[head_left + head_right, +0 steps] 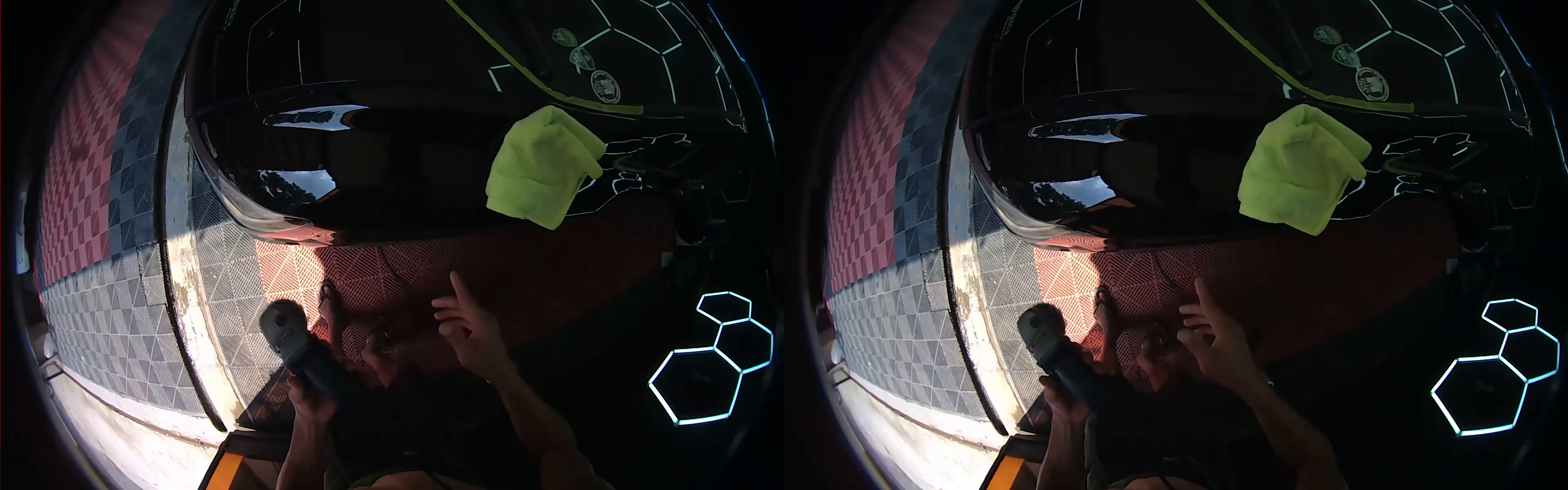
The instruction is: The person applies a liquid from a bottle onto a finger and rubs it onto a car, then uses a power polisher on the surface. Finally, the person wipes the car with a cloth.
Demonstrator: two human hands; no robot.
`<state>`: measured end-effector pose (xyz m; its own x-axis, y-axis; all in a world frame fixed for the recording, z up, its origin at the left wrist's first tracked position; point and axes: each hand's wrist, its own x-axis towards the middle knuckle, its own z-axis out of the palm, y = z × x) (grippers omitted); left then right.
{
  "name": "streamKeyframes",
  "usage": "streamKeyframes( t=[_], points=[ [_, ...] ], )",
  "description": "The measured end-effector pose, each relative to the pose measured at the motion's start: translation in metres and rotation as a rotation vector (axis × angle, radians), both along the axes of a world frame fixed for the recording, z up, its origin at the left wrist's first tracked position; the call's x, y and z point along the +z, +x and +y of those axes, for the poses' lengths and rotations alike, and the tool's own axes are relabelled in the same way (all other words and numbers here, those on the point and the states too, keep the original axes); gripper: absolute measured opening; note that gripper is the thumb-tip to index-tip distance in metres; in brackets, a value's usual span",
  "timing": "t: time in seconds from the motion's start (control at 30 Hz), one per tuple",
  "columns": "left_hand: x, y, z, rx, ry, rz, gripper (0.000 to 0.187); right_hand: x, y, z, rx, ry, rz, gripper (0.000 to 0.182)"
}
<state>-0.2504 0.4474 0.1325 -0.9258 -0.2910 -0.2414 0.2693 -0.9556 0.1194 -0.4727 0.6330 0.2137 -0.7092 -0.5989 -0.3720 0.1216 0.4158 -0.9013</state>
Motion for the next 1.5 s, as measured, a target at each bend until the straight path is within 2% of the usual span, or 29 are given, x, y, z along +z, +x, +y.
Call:
streamKeyframes(
  t=[0.07,0.13,0.2,0.23,0.3,0.4,0.47,0.5,0.57,0.6,0.67,0.7,0.77,0.8,0.83,0.87,0.93,1.13,1.23,1.33,1.4,1.47,1.5],
  points=[
    [-0.005,0.031,-0.004,0.086,-0.047,-0.136,0.07,0.025,-0.081,0.011,-0.16,0.071,0.564,0.07],
    [0.004,0.045,-0.009,0.174,-0.088,-0.186,0.065,0.047,-0.152,0.011,-0.328,0.109,0.873,0.071],
    [0.005,0.062,-0.011,0.231,-0.071,-0.243,0.061,0.055,-0.199,0.006,-0.322,0.324,1.182,0.077],
    [0.008,0.066,-0.012,0.274,-0.084,-0.284,0.061,0.057,-0.21,0.006,-0.316,0.314,1.182,0.077],
    [0.014,0.082,-0.011,0.349,-0.094,-0.381,0.06,0.049,-0.224,-0.004,-0.103,0.575,1.485,0.086],
    [0.012,0.108,-0.008,0.366,-0.013,-0.411,0.06,0.029,-0.254,0.002,0.044,0.694,1.655,0.057],
    [0.009,0.117,-0.007,0.377,0.024,-0.428,0.061,0.032,-0.267,0.011,0.072,0.598,1.684,0.034],
    [0.005,0.124,-0.004,0.401,0.013,-0.47,0.061,0.029,-0.261,0.008,0.1,0.588,1.684,0.034],
    [-0.008,0.135,0.001,0.423,0.027,-0.521,0.061,0.042,-0.241,-0.001,0.057,0.256,1.52,0.025],
    [-0.017,0.143,0.002,0.423,0.054,-0.543,0.061,0.044,-0.234,-0.014,0.081,0.268,1.516,0.025],
    [-0.021,0.153,0.004,0.419,0.102,-0.579,0.061,0.038,-0.21,-0.056,0.189,0.052,1.516,0.022],
    [-0.019,0.149,-0.001,0.396,0.137,-0.552,0.061,0.031,-0.205,-0.082,0.228,0.034,1.536,0.022],
    [-0.024,0.148,-0.003,0.393,0.174,-0.525,0.063,0.007,-0.196,-0.132,0.241,0.125,1.53,0.03],
    [-0.026,0.153,-0.003,0.389,0.185,-0.516,0.063,-0.004,-0.18,-0.15,0.244,0.194,1.538,0.042],
    [-0.03,0.16,-0.002,0.399,0.176,-0.544,0.061,-0.019,-0.168,-0.157,0.269,0.176,1.539,0.062],
    [-0.037,0.162,-0.003,0.415,0.165,-0.566,0.06,-0.029,-0.151,-0.158,0.305,0.32,1.545,0.081],
    [-0.031,0.169,-0.005,0.432,0.183,-0.554,0.06,-0.058,-0.136,-0.156,0.369,0.703,1.43,0.087],
    [-0.025,0.191,-0.02,0.474,0.162,-0.505,0.06,-0.085,-0.144,-0.166,0.371,0.581,1.544,0.065],
    [-0.022,0.203,-0.023,0.534,0.133,-0.45,0.059,-0.089,-0.143,-0.186,0.405,0.505,1.504,0.059],
    [-0.02,0.207,-0.027,0.544,0.121,-0.46,0.06,-0.086,-0.138,-0.203,0.44,0.479,1.493,0.058],
    [-0.019,0.212,-0.031,0.541,0.144,-0.458,0.06,-0.06,-0.142,-0.2,0.514,0.515,1.479,0.062],
    [-0.017,0.216,-0.025,0.551,0.186,-0.462,0.061,-0.038,-0.147,-0.197,0.478,0.777,1.551,0.069],
    [-0.018,0.218,-0.023,0.553,0.193,-0.453,0.061,-0.053,-0.159,-0.187,0.503,0.793,1.56,0.072]
  ],
)
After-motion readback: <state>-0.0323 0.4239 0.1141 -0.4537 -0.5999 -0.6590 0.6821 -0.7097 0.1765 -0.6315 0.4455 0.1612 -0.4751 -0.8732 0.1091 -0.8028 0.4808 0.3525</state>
